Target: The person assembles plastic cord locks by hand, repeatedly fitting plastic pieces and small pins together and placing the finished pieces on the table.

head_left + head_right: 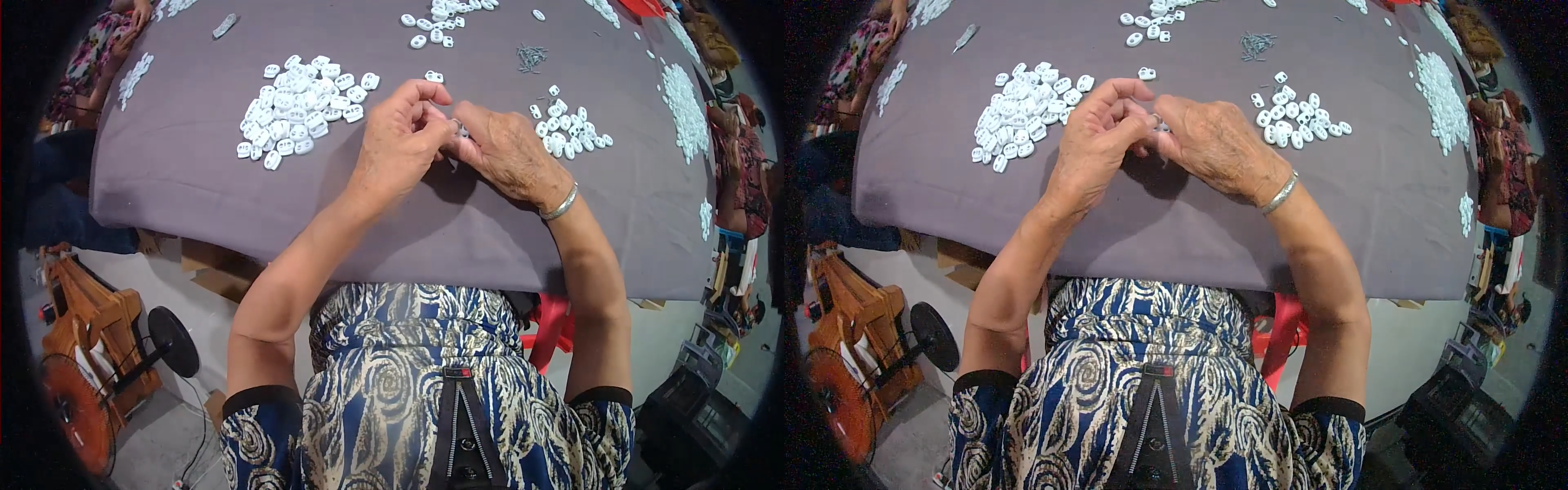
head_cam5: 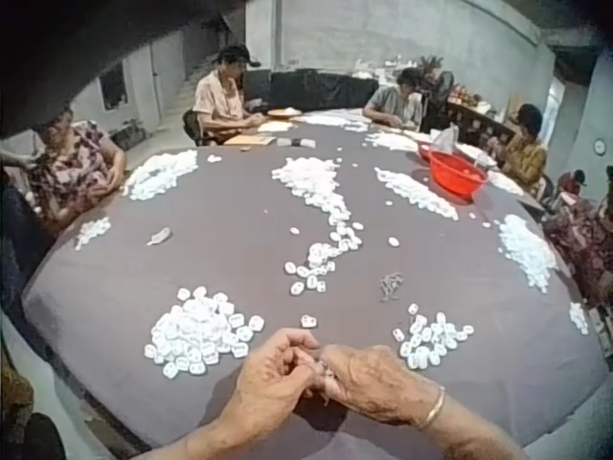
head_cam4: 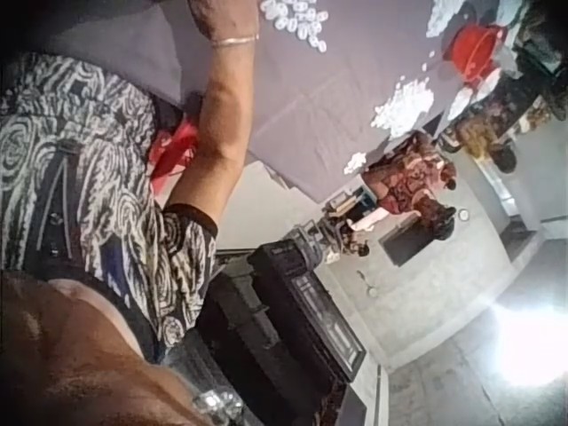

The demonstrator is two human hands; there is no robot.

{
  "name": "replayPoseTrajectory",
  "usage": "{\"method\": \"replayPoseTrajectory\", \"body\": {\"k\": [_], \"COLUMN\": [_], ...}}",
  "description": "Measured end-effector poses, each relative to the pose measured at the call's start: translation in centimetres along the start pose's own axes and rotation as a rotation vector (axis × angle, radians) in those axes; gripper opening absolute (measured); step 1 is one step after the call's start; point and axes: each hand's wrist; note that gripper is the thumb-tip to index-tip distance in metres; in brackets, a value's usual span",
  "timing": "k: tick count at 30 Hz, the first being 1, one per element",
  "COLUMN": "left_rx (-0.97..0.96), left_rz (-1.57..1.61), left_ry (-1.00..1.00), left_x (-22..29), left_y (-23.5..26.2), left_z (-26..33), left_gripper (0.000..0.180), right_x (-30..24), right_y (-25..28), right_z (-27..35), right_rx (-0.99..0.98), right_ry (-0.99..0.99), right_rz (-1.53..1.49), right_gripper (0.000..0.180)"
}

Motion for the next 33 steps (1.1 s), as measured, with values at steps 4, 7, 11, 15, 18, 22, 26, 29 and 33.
{"method": "replayPoseTrajectory", "body": {"k": [4, 7, 11, 15, 18, 22, 26, 29, 33], "left_rx": [-0.005, -0.006, 0.029, 0.046, 0.216, 0.338, 0.301, 0.285, 0.239], "left_rz": [0.009, -0.036, 0.166, 0.188, 0.274, 0.534, 0.532, 0.552, 0.656], "left_ry": [0.037, 0.05, -0.06, -0.275, -0.153, 0.051, 0.048, 0.042, 0.052], "left_x": [0.2, 0.2, 0.3, 0.6, 0.6, -0.1, -0.5, -0.4, -0.8], "left_y": [-0.1, 0.1, -0.3, -2.1, -3.1, -2.8, -2.1, -2.2, -1.7], "left_z": [0.1, 0.3, 0.5, 1.8, 2.3, 1.7, 1.4, 1.4, 1.0], "left_gripper": [0.024, 0.023, 0.032, 0.032, 0.041, 0.047, 0.048, 0.046, 0.042], "right_x": [-0.1, -0.3, -1.1, -2.5, -3.1, -3.5, -3.9, -3.8, -3.6], "right_y": [-0.1, -0.1, -0.8, -2.4, -4.0, -3.6, -4.0, -4.1, -4.3], "right_z": [0.1, 0.0, 0.0, 0.4, 0.6, 0.2, -0.3, -0.2, -0.2], "right_rx": [0.002, -0.015, 0.069, 0.2, 0.208, 0.081, 0.12, 0.13, 0.162], "right_ry": [0.015, -0.018, 0.07, 0.168, 0.089, 0.04, 0.019, 0.035, 0.056], "right_rz": [-0.007, 0.007, -0.146, -0.294, -0.284, -0.26, -0.183, -0.172, -0.194], "right_gripper": [0.024, 0.024, 0.024, 0.027, 0.028, 0.023, 0.016, 0.016, 0.016]}}
Point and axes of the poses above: each hand's wrist, its own z-axis away from the middle knuckle, its own y-axis out of the back of the hand, x = y × z, and after that the axes turned 4 degrees about -z, right-handed
